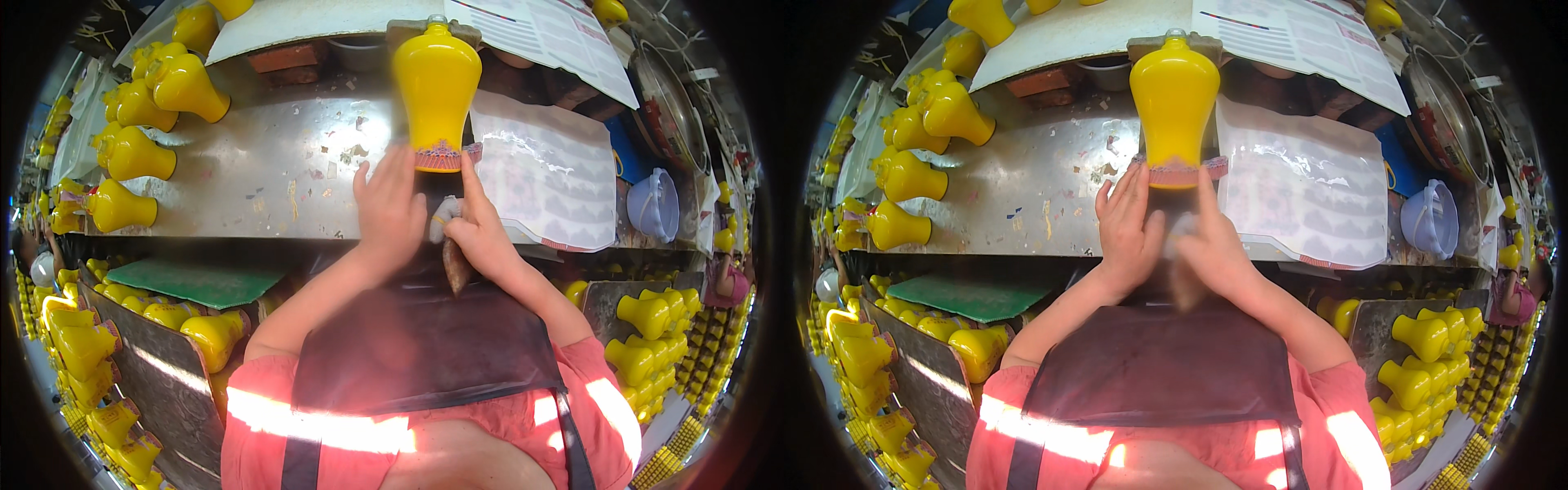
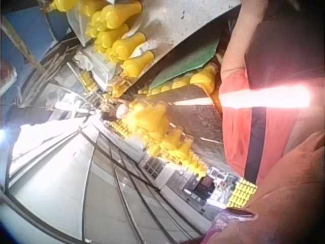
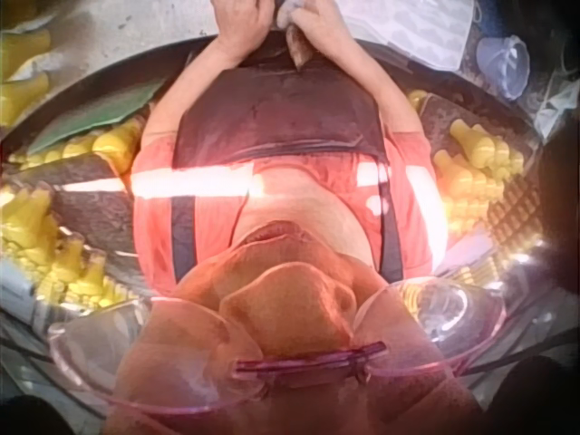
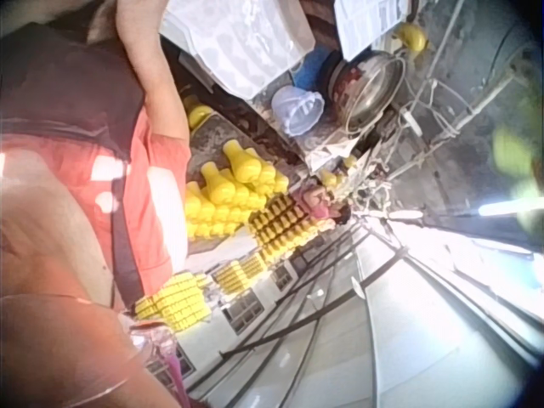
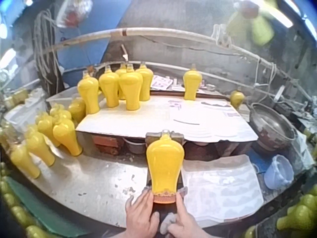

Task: The person picks up a yellow ceramic vase and applies a decorative paper label to its surface. They smooth the label with their fingers and a small tool, then place the finished vase on a nearby rack.

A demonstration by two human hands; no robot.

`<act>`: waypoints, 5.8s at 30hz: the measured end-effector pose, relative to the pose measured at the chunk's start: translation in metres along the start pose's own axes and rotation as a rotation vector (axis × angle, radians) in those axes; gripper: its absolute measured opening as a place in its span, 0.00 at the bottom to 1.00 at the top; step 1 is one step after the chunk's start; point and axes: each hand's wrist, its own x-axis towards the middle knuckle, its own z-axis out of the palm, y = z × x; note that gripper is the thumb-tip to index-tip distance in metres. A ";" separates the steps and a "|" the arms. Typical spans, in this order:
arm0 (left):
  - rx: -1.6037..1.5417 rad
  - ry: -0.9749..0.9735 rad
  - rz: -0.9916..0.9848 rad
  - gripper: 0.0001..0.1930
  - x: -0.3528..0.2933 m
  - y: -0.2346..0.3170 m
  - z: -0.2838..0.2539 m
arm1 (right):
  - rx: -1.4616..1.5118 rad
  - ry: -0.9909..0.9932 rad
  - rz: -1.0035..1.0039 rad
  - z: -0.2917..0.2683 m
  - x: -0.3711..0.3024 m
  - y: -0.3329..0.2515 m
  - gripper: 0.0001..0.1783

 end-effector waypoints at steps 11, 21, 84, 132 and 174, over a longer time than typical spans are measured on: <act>0.006 -0.077 -0.052 0.35 0.000 0.007 -0.008 | -0.250 0.191 -0.366 -0.042 0.037 -0.045 0.12; -0.114 -0.043 -0.059 0.37 -0.002 0.002 -0.008 | -0.923 0.233 -0.803 -0.027 0.058 -0.080 0.11; -0.201 -0.030 -0.234 0.35 0.043 -0.009 0.016 | -0.051 -0.016 0.080 -0.036 0.054 -0.027 0.32; -0.034 -0.069 0.000 0.38 -0.007 0.002 -0.007 | -0.082 0.498 -0.276 -0.050 0.047 -0.005 0.14; -0.232 0.012 -0.113 0.35 0.006 0.005 -0.010 | -0.856 0.232 -0.106 -0.003 0.047 -0.044 0.62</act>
